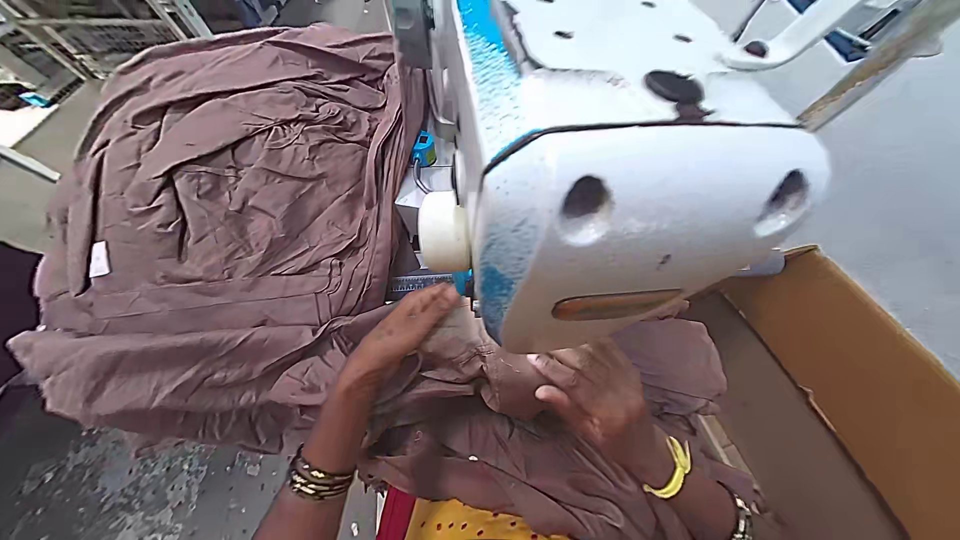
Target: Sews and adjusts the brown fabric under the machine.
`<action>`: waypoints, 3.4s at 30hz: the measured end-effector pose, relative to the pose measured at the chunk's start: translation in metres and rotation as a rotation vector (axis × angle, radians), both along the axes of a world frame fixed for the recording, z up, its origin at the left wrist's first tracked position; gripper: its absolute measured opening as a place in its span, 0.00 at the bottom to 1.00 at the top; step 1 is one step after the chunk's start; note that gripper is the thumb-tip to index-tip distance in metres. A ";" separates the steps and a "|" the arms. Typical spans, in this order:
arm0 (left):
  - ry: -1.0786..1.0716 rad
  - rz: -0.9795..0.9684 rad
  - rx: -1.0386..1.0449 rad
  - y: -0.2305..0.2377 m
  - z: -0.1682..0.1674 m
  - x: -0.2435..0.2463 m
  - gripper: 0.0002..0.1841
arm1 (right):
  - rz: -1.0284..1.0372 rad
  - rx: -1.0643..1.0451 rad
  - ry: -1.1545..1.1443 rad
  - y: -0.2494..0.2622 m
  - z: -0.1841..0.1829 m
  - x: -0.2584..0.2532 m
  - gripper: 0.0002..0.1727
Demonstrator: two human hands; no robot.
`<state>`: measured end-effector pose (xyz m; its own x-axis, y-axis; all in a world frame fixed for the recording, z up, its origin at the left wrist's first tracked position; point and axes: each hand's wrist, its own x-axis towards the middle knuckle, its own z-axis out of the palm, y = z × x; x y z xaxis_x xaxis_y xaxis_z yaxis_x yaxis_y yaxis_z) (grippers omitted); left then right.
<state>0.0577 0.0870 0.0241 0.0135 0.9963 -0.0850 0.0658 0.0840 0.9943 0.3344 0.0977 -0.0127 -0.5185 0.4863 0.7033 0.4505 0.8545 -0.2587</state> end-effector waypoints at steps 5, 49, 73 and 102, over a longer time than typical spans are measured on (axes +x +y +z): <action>-0.185 -0.152 -0.107 -0.009 -0.052 -0.057 0.10 | -0.499 -0.098 -0.104 0.081 0.005 0.071 0.16; 0.551 -0.577 0.535 -0.074 -0.026 0.056 0.14 | -0.069 0.135 -0.062 0.033 0.034 -0.024 0.09; -0.056 0.123 0.112 -0.016 -0.016 0.045 0.11 | -0.082 -0.671 0.120 0.047 0.018 0.000 0.16; 0.292 0.212 0.244 -0.024 -0.039 0.049 0.14 | -0.255 -0.148 0.076 0.075 0.046 0.021 0.07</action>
